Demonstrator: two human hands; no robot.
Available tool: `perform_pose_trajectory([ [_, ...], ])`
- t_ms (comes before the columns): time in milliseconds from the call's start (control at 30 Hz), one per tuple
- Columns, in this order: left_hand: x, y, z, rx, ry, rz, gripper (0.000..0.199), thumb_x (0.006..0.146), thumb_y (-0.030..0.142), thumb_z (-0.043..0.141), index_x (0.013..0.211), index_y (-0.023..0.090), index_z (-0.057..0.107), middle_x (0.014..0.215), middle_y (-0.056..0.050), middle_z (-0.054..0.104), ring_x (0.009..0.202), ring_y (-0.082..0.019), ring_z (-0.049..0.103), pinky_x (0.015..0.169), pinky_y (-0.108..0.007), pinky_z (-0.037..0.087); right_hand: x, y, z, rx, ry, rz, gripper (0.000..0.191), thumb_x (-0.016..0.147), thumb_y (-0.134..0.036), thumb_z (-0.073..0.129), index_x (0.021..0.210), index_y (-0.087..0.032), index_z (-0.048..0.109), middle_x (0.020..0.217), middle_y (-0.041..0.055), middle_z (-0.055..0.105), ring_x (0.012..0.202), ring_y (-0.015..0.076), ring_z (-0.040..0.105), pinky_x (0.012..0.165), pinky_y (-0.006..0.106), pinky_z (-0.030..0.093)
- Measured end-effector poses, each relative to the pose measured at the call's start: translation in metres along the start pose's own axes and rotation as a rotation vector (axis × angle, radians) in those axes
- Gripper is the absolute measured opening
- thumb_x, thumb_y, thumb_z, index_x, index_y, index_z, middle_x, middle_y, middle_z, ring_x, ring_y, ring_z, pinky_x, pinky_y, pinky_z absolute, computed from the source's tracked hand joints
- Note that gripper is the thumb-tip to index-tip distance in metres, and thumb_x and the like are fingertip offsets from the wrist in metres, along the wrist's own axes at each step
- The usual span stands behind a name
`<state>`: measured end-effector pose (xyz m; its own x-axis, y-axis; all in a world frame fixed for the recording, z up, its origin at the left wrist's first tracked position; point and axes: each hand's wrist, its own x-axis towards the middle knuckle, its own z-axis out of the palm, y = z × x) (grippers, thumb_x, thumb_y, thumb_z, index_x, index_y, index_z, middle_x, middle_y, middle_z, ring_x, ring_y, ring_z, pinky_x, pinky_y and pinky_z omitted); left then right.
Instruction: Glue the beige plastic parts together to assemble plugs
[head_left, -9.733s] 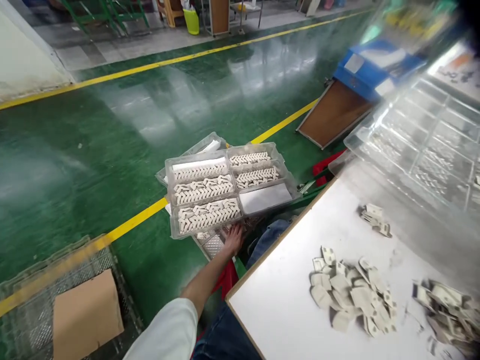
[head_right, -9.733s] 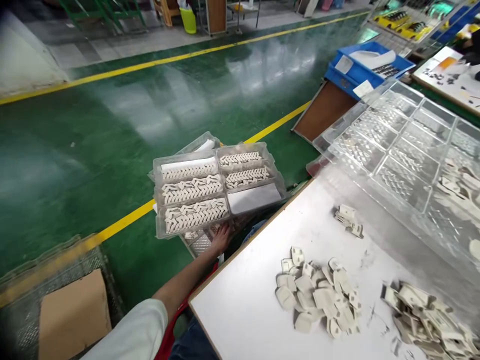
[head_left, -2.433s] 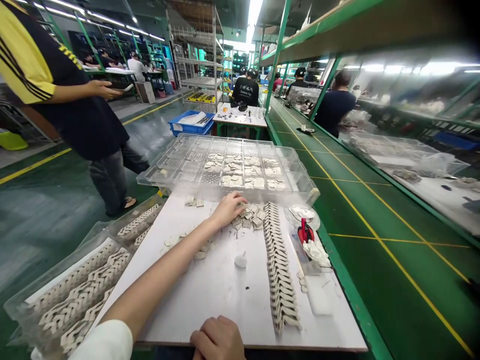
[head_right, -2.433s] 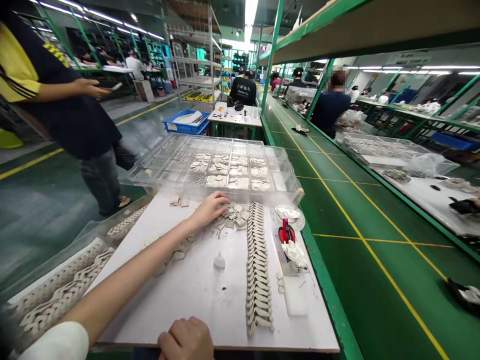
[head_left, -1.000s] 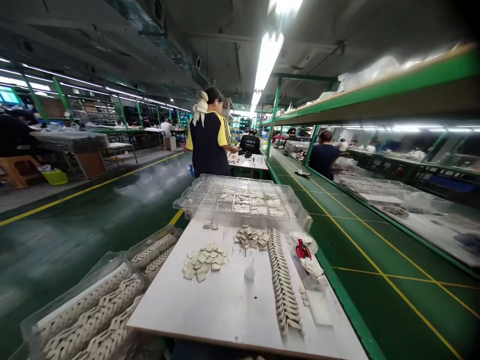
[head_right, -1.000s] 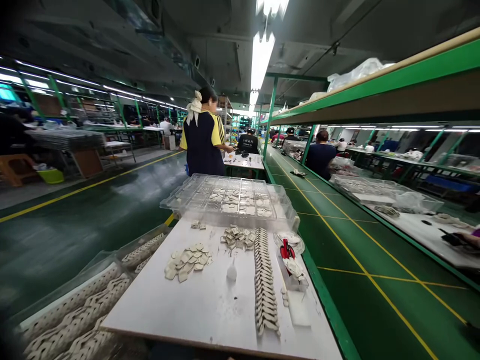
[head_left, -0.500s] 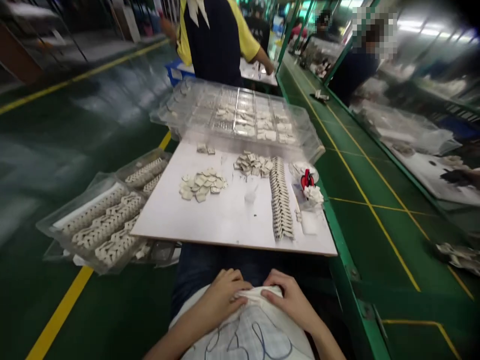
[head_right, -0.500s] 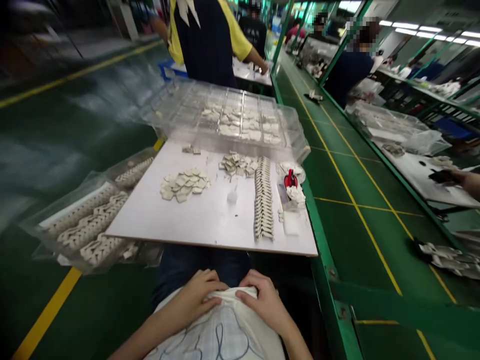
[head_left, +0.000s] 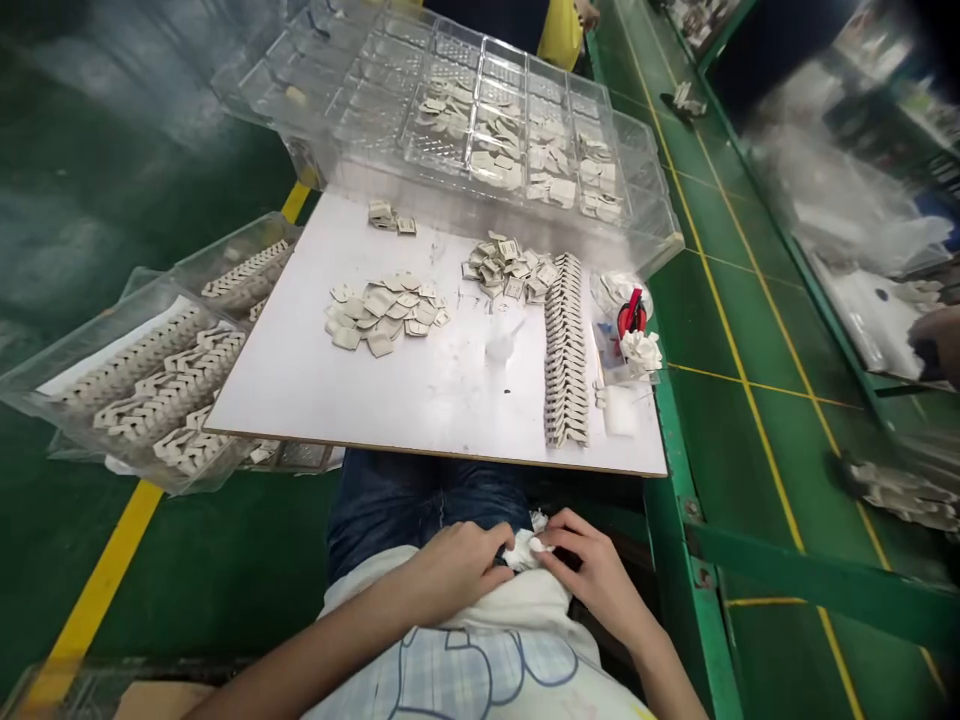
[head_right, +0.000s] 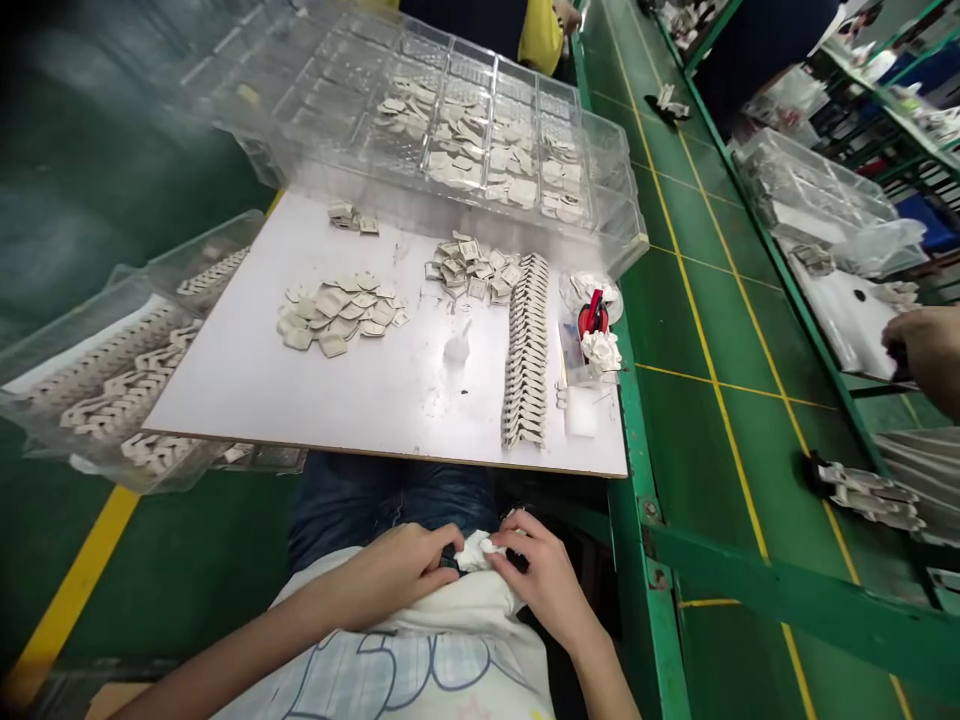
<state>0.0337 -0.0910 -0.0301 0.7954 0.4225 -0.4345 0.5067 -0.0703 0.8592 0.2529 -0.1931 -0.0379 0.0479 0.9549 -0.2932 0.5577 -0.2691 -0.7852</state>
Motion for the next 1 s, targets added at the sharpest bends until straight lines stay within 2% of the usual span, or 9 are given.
perform_pose_trajectory([
  [67,0.009,-0.002,0.005,-0.006,0.028,0.014,0.02,0.089,0.024,0.065,0.108,0.02,0.07,0.086,-0.005,0.069,0.08,-0.027,0.067,0.076,-0.033,0.046,-0.004,-0.004,0.0,0.021,0.02,-0.072,0.025,0.095,-0.042,0.064,0.088,-0.023,0.079,0.089,0.0081,0.069,0.083,0.0213,0.065,0.076,0.033,0.053],
  [133,0.017,-0.005,0.006,-0.045,0.036,0.052,0.02,0.084,0.025,0.07,0.104,0.02,0.071,0.099,-0.007,0.068,0.089,-0.028,0.067,0.082,-0.035,0.046,-0.008,-0.006,-0.002,0.082,0.101,-0.047,0.025,0.095,-0.042,0.065,0.089,-0.023,0.079,0.084,0.0077,0.069,0.076,0.0208,0.064,0.07,0.032,0.052],
  [233,0.023,-0.011,0.005,-0.169,0.024,0.116,0.011,0.081,0.028,0.074,0.088,0.02,0.072,0.097,-0.005,0.064,0.087,-0.024,0.065,0.082,-0.033,0.047,-0.01,-0.005,-0.002,0.218,0.214,0.06,0.028,0.092,-0.047,0.067,0.089,-0.021,0.076,0.078,0.0053,0.068,0.068,0.0181,0.059,0.061,0.029,0.05],
  [300,0.024,-0.015,0.003,-0.283,0.033,0.137,0.016,0.077,0.033,0.077,0.081,0.02,0.07,0.093,-0.003,0.063,0.082,-0.021,0.062,0.079,-0.031,0.047,-0.005,-0.005,0.001,0.273,0.231,0.106,0.03,0.091,-0.05,0.068,0.09,-0.021,0.073,0.079,0.0044,0.068,0.067,0.0172,0.059,0.061,0.028,0.049],
  [400,0.024,-0.02,0.002,-0.495,0.09,0.116,0.031,0.075,0.047,0.078,0.082,0.019,0.066,0.089,-0.003,0.065,0.081,-0.02,0.061,0.077,-0.031,0.049,0.007,-0.01,0.014,0.276,0.192,0.11,0.029,0.09,-0.05,0.069,0.09,-0.02,0.07,0.079,0.0031,0.066,0.068,0.0162,0.057,0.063,0.028,0.047],
  [467,0.024,-0.022,0.002,-0.64,0.179,0.071,0.036,0.084,0.055,0.066,0.086,0.019,0.063,0.085,-0.003,0.064,0.081,-0.02,0.061,0.078,-0.032,0.049,0.016,-0.014,0.023,0.277,0.134,0.097,0.028,0.089,-0.048,0.07,0.088,-0.021,0.068,0.077,0.0017,0.063,0.068,0.0154,0.055,0.063,0.027,0.045],
  [600,0.021,-0.024,0.005,-0.84,0.339,-0.005,0.037,0.088,0.057,0.06,0.087,0.019,0.057,0.082,-0.001,0.061,0.08,-0.018,0.059,0.079,-0.032,0.048,0.03,-0.021,0.033,0.32,0.019,0.095,0.03,0.09,-0.049,0.068,0.084,-0.021,0.061,0.072,-0.0019,0.056,0.067,0.0139,0.051,0.064,0.026,0.042],
  [900,0.019,-0.016,0.002,-0.956,0.347,-0.031,0.035,0.084,0.053,0.068,0.087,0.018,0.063,0.069,0.003,0.054,0.066,-0.014,0.05,0.071,-0.03,0.044,0.029,-0.02,0.015,0.474,-0.053,0.215,0.037,0.088,-0.058,0.069,0.091,-0.021,0.063,0.068,-0.001,0.057,0.064,0.0151,0.054,0.064,0.028,0.046],
  [1000,0.014,-0.014,0.003,-0.937,0.385,-0.029,0.031,0.087,0.048,0.065,0.089,0.018,0.064,0.071,0.003,0.052,0.066,-0.014,0.048,0.07,-0.03,0.042,0.031,-0.023,0.015,0.515,-0.085,0.185,0.05,0.084,-0.07,0.065,0.094,-0.021,0.067,0.079,0.0034,0.062,0.071,0.0178,0.058,0.067,0.03,0.048],
])
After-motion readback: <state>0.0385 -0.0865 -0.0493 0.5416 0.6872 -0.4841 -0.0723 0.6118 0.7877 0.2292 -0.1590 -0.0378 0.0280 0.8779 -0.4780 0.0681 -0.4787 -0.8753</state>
